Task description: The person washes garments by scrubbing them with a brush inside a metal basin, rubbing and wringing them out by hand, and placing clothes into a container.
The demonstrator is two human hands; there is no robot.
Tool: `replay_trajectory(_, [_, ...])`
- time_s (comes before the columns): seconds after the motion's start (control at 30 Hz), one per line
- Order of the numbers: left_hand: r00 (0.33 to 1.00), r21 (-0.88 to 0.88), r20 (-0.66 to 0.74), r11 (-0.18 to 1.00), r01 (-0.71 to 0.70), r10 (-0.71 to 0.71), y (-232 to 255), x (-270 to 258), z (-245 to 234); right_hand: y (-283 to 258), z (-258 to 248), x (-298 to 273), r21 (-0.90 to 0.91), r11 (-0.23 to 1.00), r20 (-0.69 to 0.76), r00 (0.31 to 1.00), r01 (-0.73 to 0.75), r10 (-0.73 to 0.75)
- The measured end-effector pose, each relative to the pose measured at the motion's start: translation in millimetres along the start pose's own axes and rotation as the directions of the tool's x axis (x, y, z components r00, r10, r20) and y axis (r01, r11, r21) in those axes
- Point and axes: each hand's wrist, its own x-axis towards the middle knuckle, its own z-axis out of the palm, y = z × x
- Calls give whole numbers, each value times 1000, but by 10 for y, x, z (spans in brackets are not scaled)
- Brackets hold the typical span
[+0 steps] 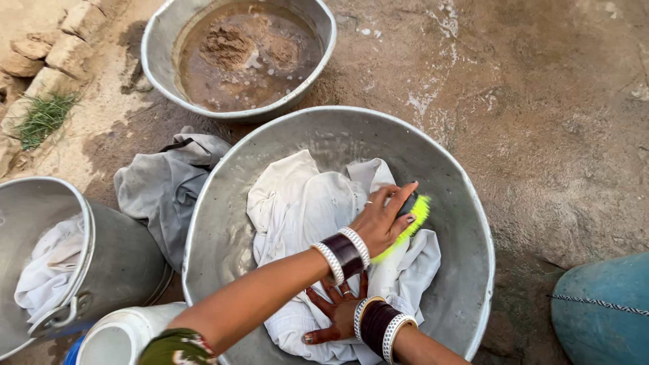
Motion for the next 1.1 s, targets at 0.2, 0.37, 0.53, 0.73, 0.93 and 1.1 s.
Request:
replay_trajectory(0.2, [907,571,-334,711,412,-257,-748,181,-502,36,88,27,14,1000,-102,995,24,-22])
replay_trajectory(0.37, [901,600,-129,690,404,-415,-809,-633,-498,502,140,423,84,981,-259,954,175,-149])
replay_trajectory(0.53, [848,381,-115,765,519,-518,-639,-702,-473,989,-261,361,258,916,-849,524,308,63])
replay_trajectory(0.73, [975,-368,-196,929,29,-108,60,-693,-1332,559,-1036,-470,55,714,-939,279,698,-201])
replay_trajectory(0.93, [919,-561,-392,778,-282,51,890,-489,-2377,343,-1315,-920,485,690,-719,694,537,-34])
replay_trajectory(1.1, [820,-641,-573,623,-448,1,1079,-455,-2846,501,-1794,-1209,455,877,-711,657,157,251])
